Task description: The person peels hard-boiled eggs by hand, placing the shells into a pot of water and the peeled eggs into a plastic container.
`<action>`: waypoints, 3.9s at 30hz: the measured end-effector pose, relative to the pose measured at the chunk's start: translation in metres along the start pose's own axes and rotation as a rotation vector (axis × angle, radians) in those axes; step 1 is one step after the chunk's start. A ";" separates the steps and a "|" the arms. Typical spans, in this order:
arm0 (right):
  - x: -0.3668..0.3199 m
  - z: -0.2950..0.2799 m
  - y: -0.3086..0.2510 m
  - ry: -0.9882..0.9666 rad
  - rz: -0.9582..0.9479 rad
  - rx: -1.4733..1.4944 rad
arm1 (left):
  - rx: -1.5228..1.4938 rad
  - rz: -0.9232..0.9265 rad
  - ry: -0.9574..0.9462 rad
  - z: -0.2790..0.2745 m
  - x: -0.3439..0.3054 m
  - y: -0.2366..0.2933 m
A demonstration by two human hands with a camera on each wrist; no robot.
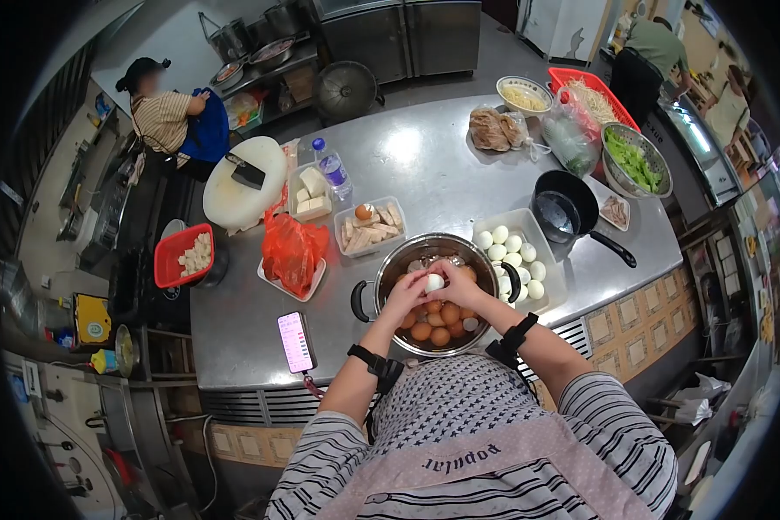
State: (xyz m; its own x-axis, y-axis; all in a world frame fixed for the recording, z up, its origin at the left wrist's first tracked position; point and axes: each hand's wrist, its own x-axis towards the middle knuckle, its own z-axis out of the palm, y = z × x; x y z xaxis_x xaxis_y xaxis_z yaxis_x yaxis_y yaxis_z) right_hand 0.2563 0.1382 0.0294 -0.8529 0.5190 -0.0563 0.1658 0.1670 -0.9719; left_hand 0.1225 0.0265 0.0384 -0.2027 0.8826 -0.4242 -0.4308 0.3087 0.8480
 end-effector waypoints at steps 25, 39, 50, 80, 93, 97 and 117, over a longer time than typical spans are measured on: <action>-0.009 -0.013 -0.016 0.158 -0.117 -0.539 | 1.359 0.338 0.354 0.012 -0.012 -0.008; -0.030 -0.026 -0.013 -0.067 0.096 -0.782 | 1.520 0.345 -0.013 0.023 -0.009 -0.012; -0.066 -0.101 -0.038 0.666 0.045 -0.017 | 1.485 0.747 -0.579 0.050 -0.016 -0.017; -0.006 -0.002 -0.013 -0.047 0.187 0.271 | 0.474 0.192 0.075 -0.014 -0.003 -0.010; -0.003 0.007 0.003 0.007 0.070 0.189 | -0.237 -0.092 0.047 -0.010 0.000 0.004; -0.007 0.005 -0.009 0.016 0.028 0.038 | -0.262 -0.127 0.017 -0.013 0.000 0.003; -0.012 0.004 -0.027 0.145 -0.239 -0.287 | -0.169 -0.236 -0.004 -0.011 -0.001 0.006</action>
State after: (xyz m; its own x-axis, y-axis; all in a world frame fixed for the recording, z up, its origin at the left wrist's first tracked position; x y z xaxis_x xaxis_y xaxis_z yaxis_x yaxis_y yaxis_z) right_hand 0.2600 0.1243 0.0550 -0.8086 0.5470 0.2167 0.1201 0.5141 -0.8493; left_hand 0.1109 0.0235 0.0404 -0.0761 0.7948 -0.6021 -0.6064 0.4425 0.6607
